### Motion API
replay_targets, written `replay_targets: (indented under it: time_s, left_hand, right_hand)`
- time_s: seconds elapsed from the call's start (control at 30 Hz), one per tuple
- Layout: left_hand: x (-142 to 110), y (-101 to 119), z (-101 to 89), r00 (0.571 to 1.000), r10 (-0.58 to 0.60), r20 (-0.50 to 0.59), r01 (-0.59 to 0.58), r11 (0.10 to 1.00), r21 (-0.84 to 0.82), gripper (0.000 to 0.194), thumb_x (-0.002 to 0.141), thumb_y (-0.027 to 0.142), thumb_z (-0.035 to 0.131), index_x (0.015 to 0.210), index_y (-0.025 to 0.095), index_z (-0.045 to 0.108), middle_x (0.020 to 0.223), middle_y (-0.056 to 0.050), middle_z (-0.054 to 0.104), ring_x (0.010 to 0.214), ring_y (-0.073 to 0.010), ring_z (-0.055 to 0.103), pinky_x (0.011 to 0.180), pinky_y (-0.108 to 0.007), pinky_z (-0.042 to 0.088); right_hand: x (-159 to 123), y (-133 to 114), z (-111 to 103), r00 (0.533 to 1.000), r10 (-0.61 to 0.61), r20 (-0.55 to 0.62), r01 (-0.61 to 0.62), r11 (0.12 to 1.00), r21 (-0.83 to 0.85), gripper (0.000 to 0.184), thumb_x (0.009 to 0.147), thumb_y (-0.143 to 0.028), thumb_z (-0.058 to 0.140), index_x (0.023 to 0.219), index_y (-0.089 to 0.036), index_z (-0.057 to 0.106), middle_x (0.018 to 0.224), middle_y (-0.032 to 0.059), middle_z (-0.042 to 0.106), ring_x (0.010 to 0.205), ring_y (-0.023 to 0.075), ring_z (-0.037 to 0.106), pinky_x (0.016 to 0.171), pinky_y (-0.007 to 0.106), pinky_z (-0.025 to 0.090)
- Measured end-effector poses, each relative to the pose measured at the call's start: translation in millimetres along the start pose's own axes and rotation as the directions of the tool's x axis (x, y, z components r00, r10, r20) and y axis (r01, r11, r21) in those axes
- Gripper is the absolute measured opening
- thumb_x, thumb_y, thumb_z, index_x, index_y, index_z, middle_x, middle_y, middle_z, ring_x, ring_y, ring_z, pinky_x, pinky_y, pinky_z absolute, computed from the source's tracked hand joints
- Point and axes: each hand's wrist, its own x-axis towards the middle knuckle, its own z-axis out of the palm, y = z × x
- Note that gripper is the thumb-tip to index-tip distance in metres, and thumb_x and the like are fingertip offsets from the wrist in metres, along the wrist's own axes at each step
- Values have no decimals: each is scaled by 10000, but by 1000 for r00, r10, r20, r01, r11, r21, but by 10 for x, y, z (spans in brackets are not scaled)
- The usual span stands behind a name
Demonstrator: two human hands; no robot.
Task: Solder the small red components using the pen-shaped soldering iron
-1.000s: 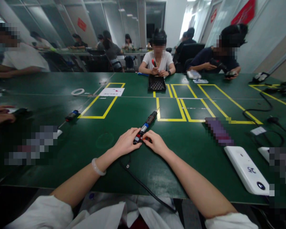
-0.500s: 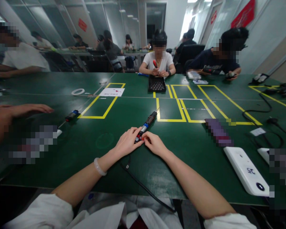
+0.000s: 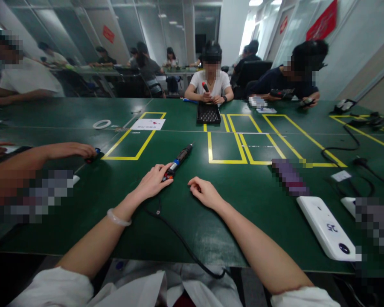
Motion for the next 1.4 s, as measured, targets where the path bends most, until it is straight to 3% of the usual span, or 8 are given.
replay_targets:
  time_s: [0.2, 0.37, 0.57, 0.73, 0.9, 1.03, 1.23, 1.4]
  left_hand:
    - [109, -830, -63, 971, -233, 43, 235, 972, -27, 701, 877, 550, 439, 1497, 257, 293, 1296, -139, 455, 1149, -317, 501, 959, -434, 409]
    - [49, -1556, -117, 926, -377, 19, 377, 926, -5, 731, 852, 566, 462, 1493, 249, 310, 1338, -158, 455, 1220, -342, 457, 965, -441, 398]
    - [-151, -2059, -275, 829, -558, 17, 556, 828, 63, 722, 858, 586, 480, 1482, 260, 320, 1416, -194, 392, 1196, -384, 470, 901, -461, 413]
    - [-287, -2136, -367, 800, -599, -28, 597, 791, 136, 648, 880, 526, 512, 1446, 249, 358, 1359, -136, 464, 1118, -330, 504, 894, -420, 404]
    - [-320, -1992, -372, 840, -517, -165, 540, 825, 168, 641, 839, 441, 626, 1378, 176, 403, 1280, -120, 495, 1097, -280, 476, 914, -361, 381]
    - [-317, -1876, -387, 809, -552, -200, 580, 806, 121, 458, 823, 396, 648, 1178, 141, 513, 1150, -97, 524, 1016, -249, 502, 860, -335, 412]
    - [-312, -1779, -411, 800, -569, -188, 598, 781, 180, 338, 853, 442, 546, 1037, 164, 599, 1133, -139, 546, 998, -321, 555, 807, -408, 434]
    - [-284, -1668, -420, 759, -583, -291, 627, 774, 85, 362, 895, 397, 435, 1028, 123, 630, 1119, -200, 582, 1039, -378, 558, 838, -470, 427]
  right_hand:
    - [5, 5, -6, 1000, 15, 20, -14, 1000, -26, 149, 895, -196, 501, 997, -169, 605, 777, 4, 613, 684, 122, 557, 651, 229, 422]
    - [15, 8, -4, 999, 25, 30, -23, 999, -45, 150, 893, -199, 512, 996, -168, 616, 771, 5, 616, 681, 126, 559, 642, 231, 418]
    - [17, -4, 5, 999, 24, 23, -22, 999, -47, 144, 894, -205, 519, 990, -176, 623, 772, 7, 624, 684, 131, 564, 641, 235, 427]
    - [22, 4, 9, 999, 24, 29, -23, 999, -46, 148, 893, -206, 520, 990, -171, 626, 777, 10, 626, 685, 131, 565, 644, 237, 428]
    - [21, 17, 11, 999, 20, 28, -19, 999, -36, 150, 890, -200, 523, 994, -167, 625, 783, 10, 629, 685, 128, 565, 653, 237, 428]
    - [17, 13, 11, 999, 19, 29, -18, 999, -30, 153, 894, -204, 521, 999, -167, 625, 779, 9, 627, 688, 127, 568, 657, 236, 430]
    - [12, 0, -1, 999, 17, 33, -16, 999, -38, 155, 893, -204, 523, 1004, -173, 627, 786, 9, 627, 698, 131, 570, 663, 240, 433]
    - [13, 9, -2, 999, 15, 36, -13, 999, -46, 154, 894, -206, 522, 1002, -173, 626, 790, 12, 632, 695, 134, 571, 657, 241, 436]
